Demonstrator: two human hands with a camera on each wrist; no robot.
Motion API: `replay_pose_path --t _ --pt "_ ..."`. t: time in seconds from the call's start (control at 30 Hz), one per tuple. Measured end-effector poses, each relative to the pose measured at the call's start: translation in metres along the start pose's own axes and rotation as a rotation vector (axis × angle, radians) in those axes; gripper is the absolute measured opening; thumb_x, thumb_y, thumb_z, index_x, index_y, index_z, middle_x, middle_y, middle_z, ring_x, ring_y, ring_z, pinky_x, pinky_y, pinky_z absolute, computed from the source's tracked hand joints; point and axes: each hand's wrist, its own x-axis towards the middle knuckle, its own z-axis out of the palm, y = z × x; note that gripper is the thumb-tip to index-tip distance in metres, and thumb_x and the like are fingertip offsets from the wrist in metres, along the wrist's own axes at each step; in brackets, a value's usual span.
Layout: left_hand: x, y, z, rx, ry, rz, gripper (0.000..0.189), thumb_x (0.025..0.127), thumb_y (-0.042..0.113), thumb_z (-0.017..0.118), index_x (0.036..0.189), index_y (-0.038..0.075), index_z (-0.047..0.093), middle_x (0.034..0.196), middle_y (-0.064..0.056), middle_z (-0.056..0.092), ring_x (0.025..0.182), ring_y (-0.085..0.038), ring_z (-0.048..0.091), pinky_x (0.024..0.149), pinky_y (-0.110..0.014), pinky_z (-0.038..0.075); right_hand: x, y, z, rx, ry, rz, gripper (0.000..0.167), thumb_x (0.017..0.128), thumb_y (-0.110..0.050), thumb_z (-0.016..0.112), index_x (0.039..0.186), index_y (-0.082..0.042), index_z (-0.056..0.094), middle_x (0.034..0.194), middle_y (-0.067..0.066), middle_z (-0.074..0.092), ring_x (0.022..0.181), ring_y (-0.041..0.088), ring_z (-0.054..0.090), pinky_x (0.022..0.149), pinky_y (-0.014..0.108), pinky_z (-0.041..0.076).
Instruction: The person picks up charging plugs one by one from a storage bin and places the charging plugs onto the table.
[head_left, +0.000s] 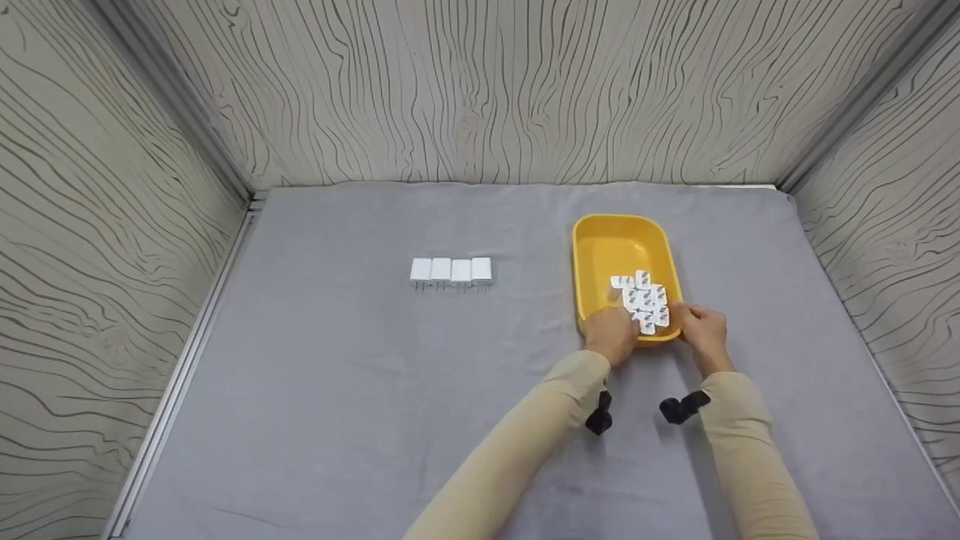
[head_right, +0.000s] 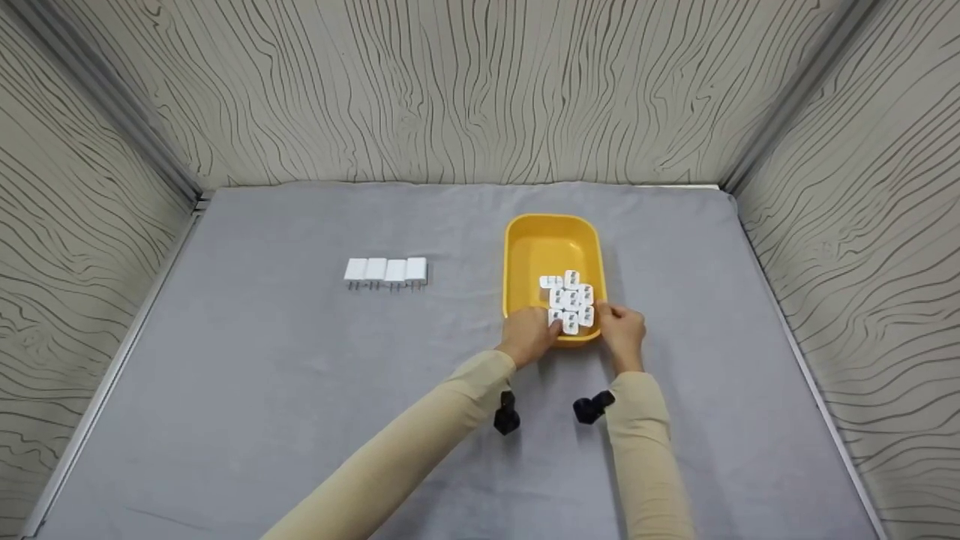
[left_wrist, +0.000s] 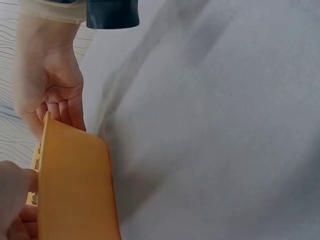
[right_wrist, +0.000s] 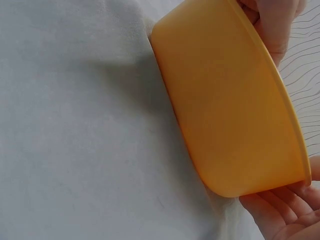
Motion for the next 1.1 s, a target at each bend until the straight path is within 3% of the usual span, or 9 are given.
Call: replay_pose_path --t 0.3,0.73,0.9,1.1 --pt "0.0 -0.002 -0.004 -0.052 -0.041 -0.02 0.024 0.09 0.037 0.058 0.077 0.022 0.07 0.087 0.006 0.075 0.076 -0.011 0.07 0.053 -0.026 0.049 0.001 0.0 0.002 0.015 0.009 0.002 0.051 0.097 -0.029 0.046 0.137 0.002 0.05 0.138 0.02 0.05 0.069 -0.011 0.049 0.062 0.006 0.049" --pt "-0.001 -0.009 -0.009 -0.062 -0.006 0.062 0.02 0.091 0.029 0.06 0.076 0.02 0.07 0.085 0.005 0.076 0.074 -0.011 0.071 0.055 -0.025 0.053 -0.001 -0.002 0.002 -0.041 -0.02 0.02 0.054 0.097 -0.035 0.043 0.141 -0.002 0.046 0.144 0.019 0.048 0.079 -0.006 0.048 0.064 0.005 0.046" --pt "-0.001 -0.011 -0.011 -0.058 0.002 0.09 0.016 0.091 0.029 0.061 0.081 0.02 0.07 0.084 0.005 0.075 0.074 -0.01 0.07 0.055 -0.024 0.053 -0.001 -0.002 0.001 -0.026 -0.008 0.016 0.053 0.097 -0.032 0.045 0.139 0.0 0.048 0.143 0.02 0.048 0.079 -0.006 0.048 0.063 0.006 0.046" --pt "-0.001 -0.015 -0.014 -0.12 -0.011 0.116 0.014 0.09 0.025 0.061 0.083 0.017 0.07 0.083 0.003 0.074 0.076 -0.011 0.07 0.06 -0.023 0.054 -0.001 -0.001 0.0 -0.032 0.007 -0.003 0.051 0.097 -0.03 0.046 0.138 0.001 0.048 0.142 0.022 0.049 0.074 -0.008 0.047 0.062 0.005 0.046"
